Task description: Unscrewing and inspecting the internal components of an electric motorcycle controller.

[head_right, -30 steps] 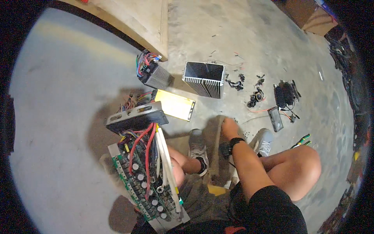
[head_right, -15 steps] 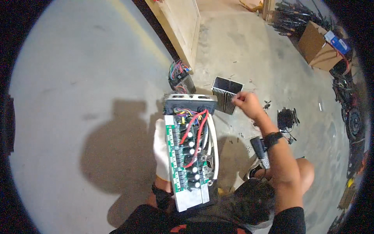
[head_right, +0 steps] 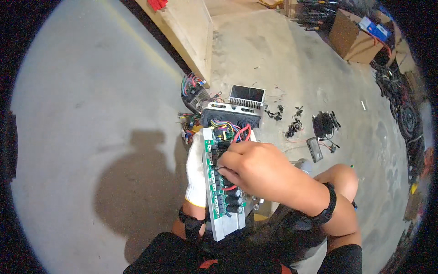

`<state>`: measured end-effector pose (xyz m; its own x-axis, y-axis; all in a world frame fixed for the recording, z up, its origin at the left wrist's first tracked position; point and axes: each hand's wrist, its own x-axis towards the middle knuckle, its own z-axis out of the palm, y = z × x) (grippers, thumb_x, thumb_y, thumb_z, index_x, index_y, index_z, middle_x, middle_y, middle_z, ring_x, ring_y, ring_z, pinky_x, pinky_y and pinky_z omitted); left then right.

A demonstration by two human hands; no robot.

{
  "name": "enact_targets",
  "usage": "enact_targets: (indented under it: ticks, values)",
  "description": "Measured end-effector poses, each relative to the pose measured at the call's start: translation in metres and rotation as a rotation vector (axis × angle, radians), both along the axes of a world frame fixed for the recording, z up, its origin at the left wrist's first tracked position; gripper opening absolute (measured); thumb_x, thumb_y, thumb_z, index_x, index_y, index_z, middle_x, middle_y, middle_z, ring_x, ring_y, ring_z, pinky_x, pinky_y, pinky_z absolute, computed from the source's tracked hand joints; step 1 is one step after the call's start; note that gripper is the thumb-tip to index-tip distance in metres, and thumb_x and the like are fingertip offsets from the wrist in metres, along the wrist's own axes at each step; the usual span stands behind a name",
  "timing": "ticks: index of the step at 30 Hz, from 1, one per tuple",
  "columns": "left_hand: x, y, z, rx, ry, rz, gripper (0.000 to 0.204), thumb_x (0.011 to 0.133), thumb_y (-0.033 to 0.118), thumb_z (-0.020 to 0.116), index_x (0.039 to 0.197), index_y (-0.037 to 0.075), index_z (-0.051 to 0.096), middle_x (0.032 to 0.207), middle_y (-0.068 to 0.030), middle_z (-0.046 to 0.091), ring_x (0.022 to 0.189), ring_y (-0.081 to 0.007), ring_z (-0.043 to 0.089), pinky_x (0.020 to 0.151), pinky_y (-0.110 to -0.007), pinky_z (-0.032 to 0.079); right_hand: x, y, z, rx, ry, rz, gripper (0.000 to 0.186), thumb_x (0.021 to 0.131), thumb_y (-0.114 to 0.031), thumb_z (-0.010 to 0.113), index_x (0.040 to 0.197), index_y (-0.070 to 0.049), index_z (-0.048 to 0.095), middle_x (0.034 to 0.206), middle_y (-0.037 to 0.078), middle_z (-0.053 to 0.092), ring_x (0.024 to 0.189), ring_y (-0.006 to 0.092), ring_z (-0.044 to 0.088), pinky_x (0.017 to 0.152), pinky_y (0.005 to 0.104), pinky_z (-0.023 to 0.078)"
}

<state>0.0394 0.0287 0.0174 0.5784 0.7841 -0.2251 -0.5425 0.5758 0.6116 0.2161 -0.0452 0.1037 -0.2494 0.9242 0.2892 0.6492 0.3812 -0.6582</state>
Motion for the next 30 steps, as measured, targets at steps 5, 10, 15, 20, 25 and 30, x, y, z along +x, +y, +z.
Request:
enact_targets:
  ticks: [5, 10, 15, 20, 25, 30]
  values:
    - [-0.002, 0.001, -0.014, -0.005, -0.036, -0.004, 0.048, 0.116, 0.039, 0.038, 0.142, 0.006, 0.060, 0.128, -0.0125, 0.071, 0.111, -0.0250, 0.070, 0.098, -0.041, 0.059, -0.004, 0.001, -0.009, 0.078, -0.174, 0.002, 0.008, 0.081, -0.012, 0.070, 0.084, -0.007, 0.063, 0.085, 0.008, 0.061, 0.083, 0.0298, 0.066, 0.066, 0.0420, 0.058]
    - [0.003, -0.005, 0.002, -0.001, -0.013, -0.019, 0.047, 0.118, 0.035, 0.035, 0.147, 0.005, 0.056, 0.135, -0.0117, 0.067, 0.121, -0.0244, 0.065, 0.108, -0.041, 0.052, -0.008, -0.002, -0.013, 0.131, -0.260, -0.002, 0.009, 0.077, -0.012, 0.068, 0.084, -0.008, 0.064, 0.087, 0.006, 0.060, 0.085, 0.0261, 0.065, 0.064, 0.0379, 0.058]
    - [-0.003, -0.005, -0.005, 0.175, 0.075, -0.044, 0.047, 0.118, 0.032, 0.032, 0.148, 0.004, 0.053, 0.138, -0.0120, 0.066, 0.123, -0.0247, 0.064, 0.111, -0.041, 0.051, -0.011, -0.001, -0.017, 0.180, -0.269, -0.005, 0.010, 0.077, -0.013, 0.067, 0.085, -0.008, 0.064, 0.086, 0.005, 0.059, 0.084, 0.0245, 0.064, 0.064, 0.0360, 0.057]
    - [-0.005, -0.008, -0.008, 0.331, 0.204, -0.059, 0.046, 0.119, 0.030, 0.029, 0.148, 0.004, 0.054, 0.139, -0.0115, 0.064, 0.127, -0.0235, 0.061, 0.113, -0.040, 0.049, -0.009, 0.001, -0.020, 0.197, -0.294, 0.000, 0.012, 0.076, -0.014, 0.067, 0.085, -0.009, 0.063, 0.085, 0.004, 0.058, 0.083, 0.0221, 0.062, 0.063, 0.0341, 0.056]
    - [-0.001, -0.002, -0.010, 0.179, -0.013, -0.080, 0.045, 0.119, 0.029, 0.029, 0.147, 0.005, 0.054, 0.138, -0.0107, 0.064, 0.126, -0.0227, 0.061, 0.113, -0.040, 0.049, -0.010, 0.003, -0.022, 0.238, -0.306, 0.008, 0.012, 0.075, -0.015, 0.067, 0.085, -0.009, 0.062, 0.085, 0.003, 0.058, 0.082, 0.0215, 0.062, 0.064, 0.0328, 0.056]
    - [0.002, -0.002, -0.007, 0.124, -0.036, -0.082, 0.044, 0.119, 0.030, 0.029, 0.146, 0.006, 0.055, 0.136, -0.0098, 0.065, 0.123, -0.0220, 0.062, 0.111, -0.039, 0.049, -0.008, 0.003, -0.023, 0.246, -0.316, 0.013, 0.012, 0.076, -0.015, 0.067, 0.085, -0.009, 0.062, 0.086, 0.003, 0.058, 0.082, 0.0213, 0.062, 0.064, 0.0326, 0.056]
